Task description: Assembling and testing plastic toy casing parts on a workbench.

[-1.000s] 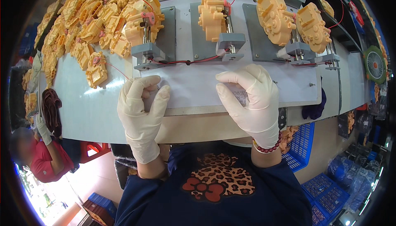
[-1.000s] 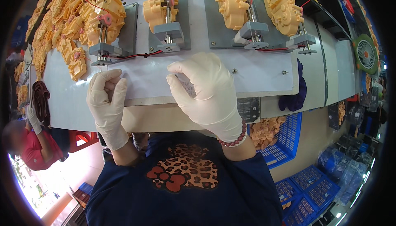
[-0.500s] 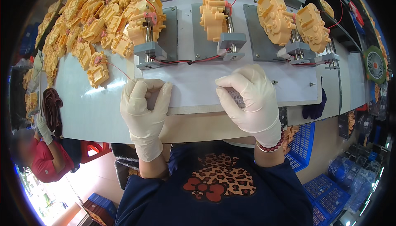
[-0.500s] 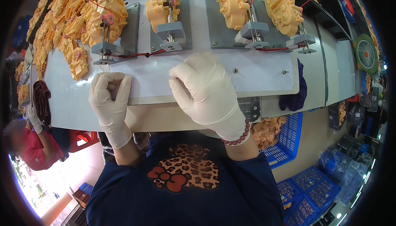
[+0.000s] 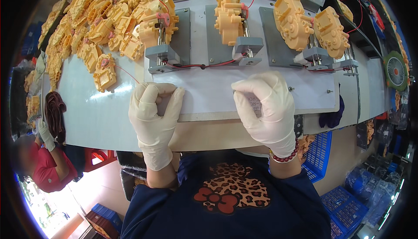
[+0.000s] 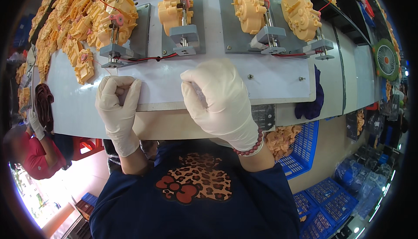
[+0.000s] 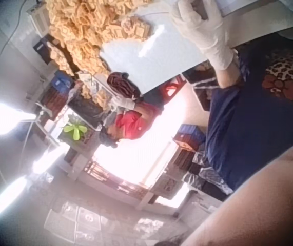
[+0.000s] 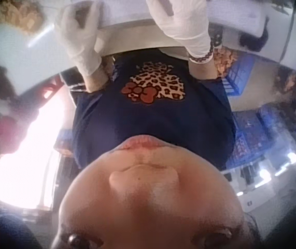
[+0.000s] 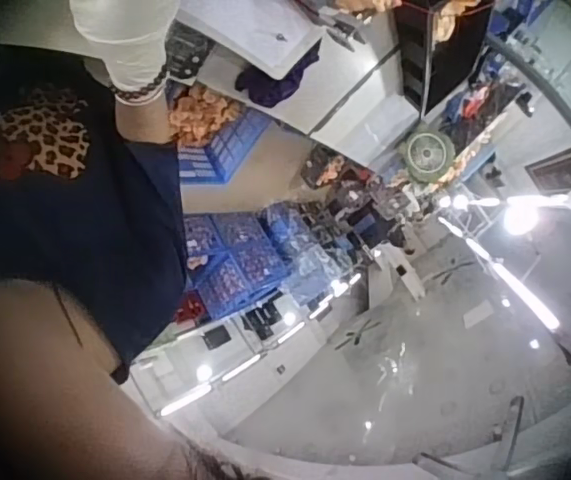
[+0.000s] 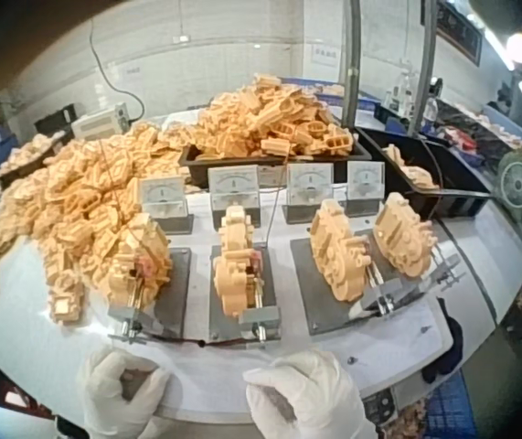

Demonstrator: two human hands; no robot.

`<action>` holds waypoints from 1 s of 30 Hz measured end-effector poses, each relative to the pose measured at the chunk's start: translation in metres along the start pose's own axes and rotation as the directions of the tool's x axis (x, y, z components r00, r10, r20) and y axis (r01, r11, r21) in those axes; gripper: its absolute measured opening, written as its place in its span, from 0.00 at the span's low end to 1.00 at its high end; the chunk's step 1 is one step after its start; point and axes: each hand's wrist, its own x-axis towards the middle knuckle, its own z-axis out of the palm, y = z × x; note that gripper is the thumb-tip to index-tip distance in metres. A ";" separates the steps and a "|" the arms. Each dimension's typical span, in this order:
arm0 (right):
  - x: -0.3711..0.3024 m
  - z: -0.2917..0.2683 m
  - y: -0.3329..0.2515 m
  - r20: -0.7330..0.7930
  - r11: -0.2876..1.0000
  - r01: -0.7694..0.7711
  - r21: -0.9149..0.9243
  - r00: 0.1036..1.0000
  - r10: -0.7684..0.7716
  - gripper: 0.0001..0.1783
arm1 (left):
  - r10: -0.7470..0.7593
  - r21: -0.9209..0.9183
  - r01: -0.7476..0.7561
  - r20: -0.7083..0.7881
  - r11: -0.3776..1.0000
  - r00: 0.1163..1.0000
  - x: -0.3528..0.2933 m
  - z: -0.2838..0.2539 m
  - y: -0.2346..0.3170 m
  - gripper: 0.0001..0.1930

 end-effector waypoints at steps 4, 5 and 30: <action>0.001 -0.001 0.004 0.004 1.000 0.000 0.002 1.000 0.000 0.12 | 0.006 0.011 -0.006 -0.007 1.000 1.000 0.000 0.000 -0.001 0.08; 0.000 -0.001 0.004 0.003 1.000 0.002 0.003 1.000 -0.002 0.12 | -0.006 0.002 0.006 -0.006 1.000 1.000 0.000 0.000 0.000 0.08; -0.002 0.003 0.004 0.028 0.996 -0.027 -0.088 0.999 0.029 0.06 | -0.008 -0.027 0.008 -0.005 1.000 1.000 0.000 0.001 0.000 0.08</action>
